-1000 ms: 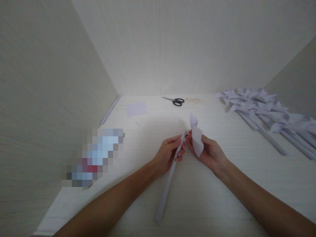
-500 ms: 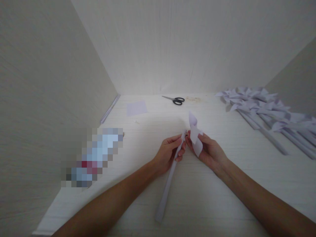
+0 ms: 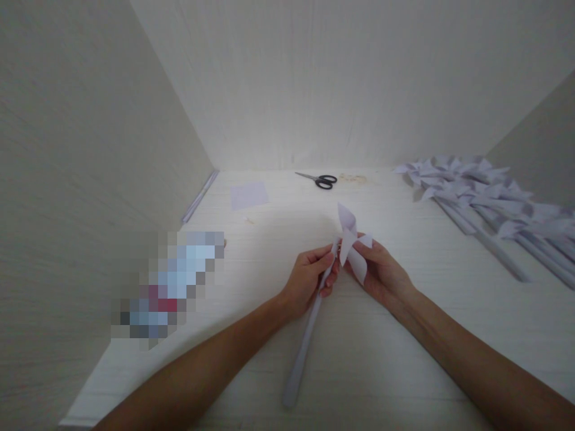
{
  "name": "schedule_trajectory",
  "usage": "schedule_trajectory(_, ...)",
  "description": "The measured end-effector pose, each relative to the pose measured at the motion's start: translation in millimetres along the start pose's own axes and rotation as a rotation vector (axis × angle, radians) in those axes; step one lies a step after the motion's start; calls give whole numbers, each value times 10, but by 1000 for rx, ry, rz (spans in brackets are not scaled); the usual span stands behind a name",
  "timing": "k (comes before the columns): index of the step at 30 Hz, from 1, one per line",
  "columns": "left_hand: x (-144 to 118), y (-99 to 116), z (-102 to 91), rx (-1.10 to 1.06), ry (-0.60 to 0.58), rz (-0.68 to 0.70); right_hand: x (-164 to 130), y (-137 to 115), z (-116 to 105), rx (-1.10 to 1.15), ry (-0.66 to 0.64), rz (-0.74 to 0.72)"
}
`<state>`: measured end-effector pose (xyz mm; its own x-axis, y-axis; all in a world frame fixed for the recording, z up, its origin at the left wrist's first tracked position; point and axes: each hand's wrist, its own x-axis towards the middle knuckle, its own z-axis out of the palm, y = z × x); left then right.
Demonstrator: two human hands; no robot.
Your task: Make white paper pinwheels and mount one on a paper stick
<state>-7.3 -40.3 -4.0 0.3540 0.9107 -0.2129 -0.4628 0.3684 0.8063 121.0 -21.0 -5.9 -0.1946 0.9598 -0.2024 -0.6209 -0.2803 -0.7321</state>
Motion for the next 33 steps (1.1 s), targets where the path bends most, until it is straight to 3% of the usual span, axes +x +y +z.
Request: schedule_trajectory(33,-2,-15,-5,18,-16,2,-16,17,20,-49,71,-1)
